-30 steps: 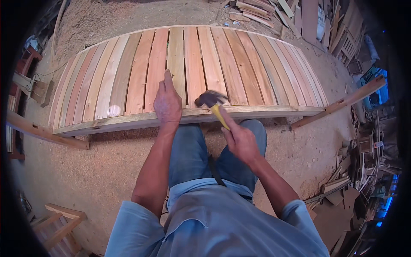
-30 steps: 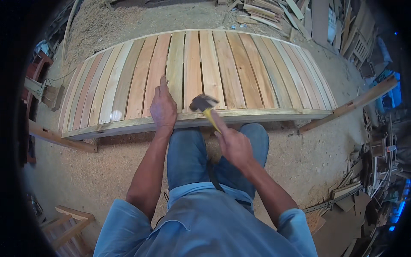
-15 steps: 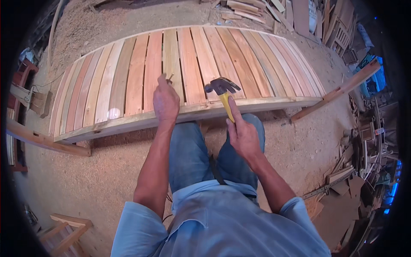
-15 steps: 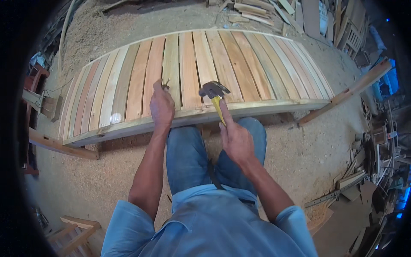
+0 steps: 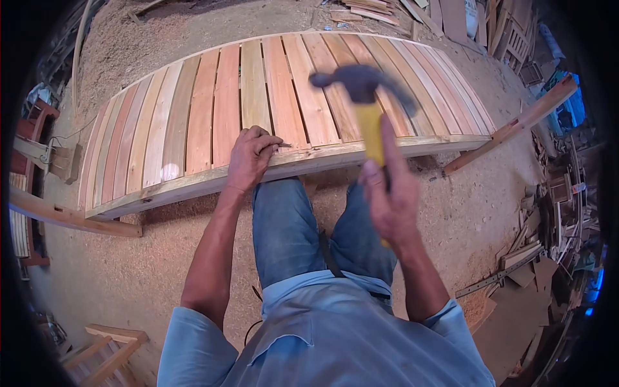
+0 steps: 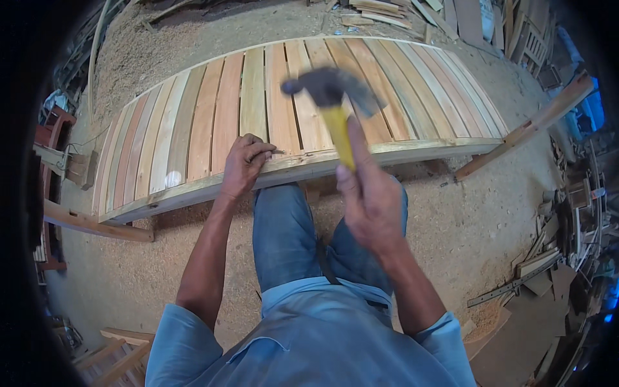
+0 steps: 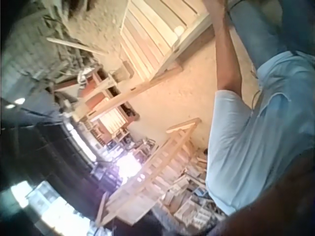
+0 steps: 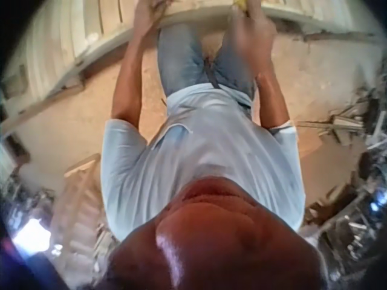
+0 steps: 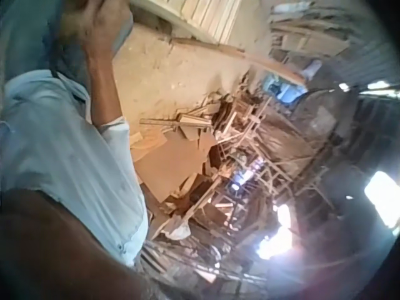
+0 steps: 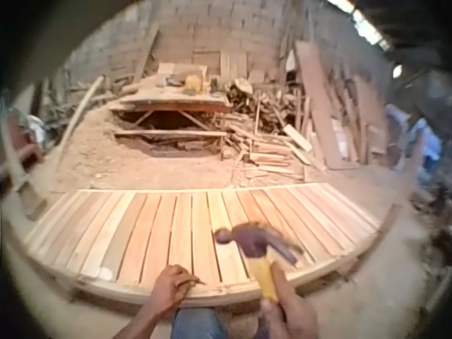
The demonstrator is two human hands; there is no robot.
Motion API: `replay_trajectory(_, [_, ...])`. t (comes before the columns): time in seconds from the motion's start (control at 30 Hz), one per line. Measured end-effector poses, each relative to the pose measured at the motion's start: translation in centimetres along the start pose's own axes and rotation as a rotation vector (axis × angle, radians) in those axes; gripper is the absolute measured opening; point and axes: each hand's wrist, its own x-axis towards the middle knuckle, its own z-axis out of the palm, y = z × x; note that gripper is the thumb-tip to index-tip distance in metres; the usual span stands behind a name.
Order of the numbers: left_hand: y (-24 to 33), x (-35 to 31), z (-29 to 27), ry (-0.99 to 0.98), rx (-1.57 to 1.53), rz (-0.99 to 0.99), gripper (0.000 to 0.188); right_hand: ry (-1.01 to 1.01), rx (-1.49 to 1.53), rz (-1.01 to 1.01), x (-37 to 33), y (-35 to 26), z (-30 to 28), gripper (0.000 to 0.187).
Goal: Assembling a wooden furniture piece by hammering slats onto a frame and smoothing the surface with an electric planer.
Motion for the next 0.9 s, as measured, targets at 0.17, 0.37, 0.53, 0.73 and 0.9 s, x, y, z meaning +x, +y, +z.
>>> replay_trajectory(0.17, [-0.5,0.0,0.2,-0.006,-0.025,0.011,0.019,0.268,0.309,-0.424,6.4,-6.1,-4.4,0.06])
replay_trajectory(0.37, [-0.5,0.0,0.3,0.0,-0.016,0.021,0.019,0.406,0.401,-0.639,9.2,-8.0,-3.8,0.032])
replay_trajectory(0.53, [0.0,0.0,0.4,0.012,0.02,0.084,0.018,-0.438,-0.337,0.086,-0.6,4.7,3.7,0.071])
replay_trajectory(0.73, [0.3,-0.2,0.3,0.035,0.058,0.089,0.015,-0.145,-0.003,0.152,-0.2,0.1,1.0,0.068])
replay_trajectory(0.9, [0.0,0.2,0.5,0.151,-0.11,-0.039,0.015,0.289,0.319,-0.281,3.8,-3.8,-1.8,0.066])
